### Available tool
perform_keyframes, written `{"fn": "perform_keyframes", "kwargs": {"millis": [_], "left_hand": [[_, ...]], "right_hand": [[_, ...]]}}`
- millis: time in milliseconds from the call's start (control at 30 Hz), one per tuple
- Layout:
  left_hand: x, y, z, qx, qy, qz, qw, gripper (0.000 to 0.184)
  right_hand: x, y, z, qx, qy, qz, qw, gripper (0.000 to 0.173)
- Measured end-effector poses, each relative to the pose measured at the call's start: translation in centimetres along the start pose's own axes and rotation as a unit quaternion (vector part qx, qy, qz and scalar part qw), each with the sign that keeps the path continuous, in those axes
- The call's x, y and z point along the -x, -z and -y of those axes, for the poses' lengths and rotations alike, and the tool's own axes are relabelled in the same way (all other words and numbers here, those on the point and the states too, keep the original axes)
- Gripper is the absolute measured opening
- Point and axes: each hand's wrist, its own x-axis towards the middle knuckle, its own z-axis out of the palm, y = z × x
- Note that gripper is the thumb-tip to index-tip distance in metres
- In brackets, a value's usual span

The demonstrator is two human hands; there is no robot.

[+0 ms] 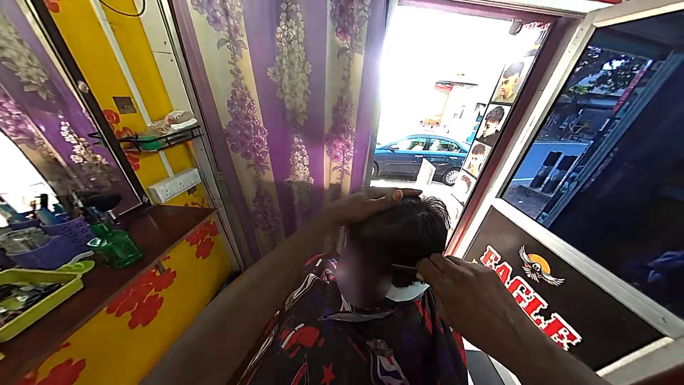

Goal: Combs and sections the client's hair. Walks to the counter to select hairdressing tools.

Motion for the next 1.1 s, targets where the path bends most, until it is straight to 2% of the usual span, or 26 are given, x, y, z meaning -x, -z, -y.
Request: {"fn": "perform_keyframes", "kwargs": {"millis": [67,100,133,167,200,233,267,300,333,367,400,433,500,600,767,900,1000,1033,1100], "left_hand": [[-0.1,0.1,0.1,-0.008,0.008,0.002,1.0,0.058],[-0.2,0.1,0.1,-0.014,0.011,0.005,1.0,0.06],[-0.2,0.2,0.1,-0.018,0.014,0.007,1.0,0.063],[-0.2,0.2,0.1,-0.02,0.019,0.012,1.0,0.067],[-0.2,0.3,0.1,-0.027,0.026,0.016,0.999,0.07],[-0.1,0.4,0.0,-0.037,0.032,0.009,0.999,0.072],[0.1,0.6,0.0,-0.044,0.028,-0.009,0.999,0.073],[0.2,0.9,0.0,-0.051,0.013,-0.04,0.998,0.074],[0.1,1.4,-0.1,-0.06,-0.012,-0.083,0.995,0.075],[0.1,1.7,-0.9,-0.072,-0.044,-0.124,0.989,0.076],[0.1,2.0,-2.0,-0.096,-0.081,-0.154,0.98,0.071],[0.2,1.9,-3.3,-0.132,-0.111,-0.171,0.97,0.064],[0.3,0.8,-5.1,-0.232,-0.163,-0.152,0.947,0.054],[0.8,-1.9,-6.3,-0.356,-0.201,-0.061,0.911,0.057],[1.0,-4.0,-6.1,-0.472,-0.208,0.009,0.856,0.054],[0.7,-4.7,-5.3,-0.485,-0.198,0.025,0.851,0.055],[0.5,-4.8,-5.1,-0.492,-0.194,0.016,0.848,0.054],[0.5,-4.8,-5.0,-0.492,-0.194,0.014,0.849,0.054],[0.3,-4.9,-4.8,-0.497,-0.197,0.013,0.845,0.054]], "right_hand": [[0.6,-0.2,0.2,-0.034,-0.03,0.049,0.998,0.006],[0.8,0.1,0.4,-0.055,-0.046,0.108,0.992,0.007],[0.8,0.7,0.6,-0.084,-0.059,0.202,0.974,0.009],[0.5,1.5,0.5,-0.124,-0.064,0.325,0.935,0.012],[0.2,1.7,0.3,-0.158,-0.045,0.41,0.897,0.014],[0.2,1.8,0.2,-0.181,-0.013,0.45,0.874,0.014],[0.3,2.0,0.1,-0.202,0.021,0.443,0.873,0.014],[0.6,2.3,-0.2,-0.224,0.042,0.385,0.894,0.013],[0.7,2.7,-0.4,-0.238,0.045,0.273,0.931,0.011],[0.4,2.8,-0.6,-0.226,0.034,0.122,0.966,0.009],[-0.3,2.8,-1.0,-0.195,0.015,-0.004,0.981,0.011],[-1.0,2.7,-1.8,-0.159,0.002,-0.094,0.983,0.016],[-1.9,2.4,-3.7,-0.087,0.002,-0.184,0.979,0.021],[-0.7,0.8,-4.6,-0.034,0.035,-0.171,0.984,0.018],[1.6,-0.7,-3.8,-0.082,0.031,-0.096,0.991,0.014],[2.0,-0.7,-3.3,-0.165,-0.059,0.027,0.984,0.013],[2.0,0.2,-3.4,-0.256,-0.128,0.167,0.944,0.016],[2.1,0.3,-3.5,-0.276,-0.136,0.189,0.933,0.017],[2.7,-0.6,-3.3,-0.282,-0.139,0.172,0.934,0.018]]}}
